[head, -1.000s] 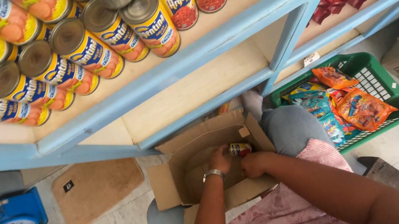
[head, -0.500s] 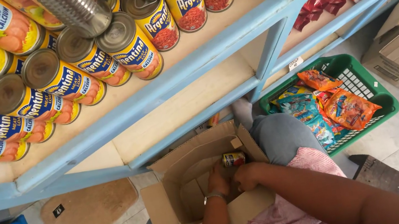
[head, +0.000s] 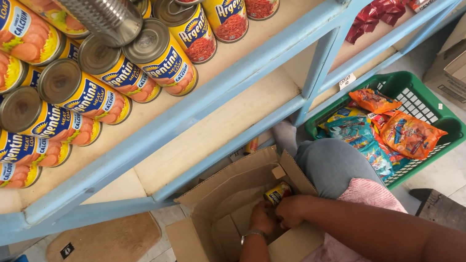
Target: Restocking and organizing canned goods from a cardboard box onto store shelves.
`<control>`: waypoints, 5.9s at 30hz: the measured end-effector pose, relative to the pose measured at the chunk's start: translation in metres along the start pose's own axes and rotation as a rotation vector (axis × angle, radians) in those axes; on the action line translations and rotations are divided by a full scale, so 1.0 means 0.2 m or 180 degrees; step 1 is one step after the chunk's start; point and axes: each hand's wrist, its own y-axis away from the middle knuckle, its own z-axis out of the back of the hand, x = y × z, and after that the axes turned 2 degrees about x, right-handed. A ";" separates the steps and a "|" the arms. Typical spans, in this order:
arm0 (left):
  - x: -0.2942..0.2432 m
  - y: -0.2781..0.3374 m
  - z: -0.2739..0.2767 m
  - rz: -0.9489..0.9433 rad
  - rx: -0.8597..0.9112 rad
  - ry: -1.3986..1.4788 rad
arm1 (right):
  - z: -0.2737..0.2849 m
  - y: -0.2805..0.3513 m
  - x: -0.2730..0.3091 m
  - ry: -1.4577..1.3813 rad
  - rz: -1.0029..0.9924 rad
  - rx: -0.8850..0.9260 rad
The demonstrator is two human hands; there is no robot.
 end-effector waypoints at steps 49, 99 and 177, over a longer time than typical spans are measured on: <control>-0.02 -0.07 -0.02 0.0552 0.0500 -0.1124 | -0.02 -0.07 -0.01 0.0076 0.0011 -0.0257; 0.04 0.29 0.17 -0.0513 -0.1885 0.2799 | -0.01 -0.35 -0.22 -0.3082 0.0560 -0.1823; -2.07 1.38 1.37 -0.3419 -0.2342 0.0916 | 1.06 1.95 0.66 -0.0458 0.1999 -0.5095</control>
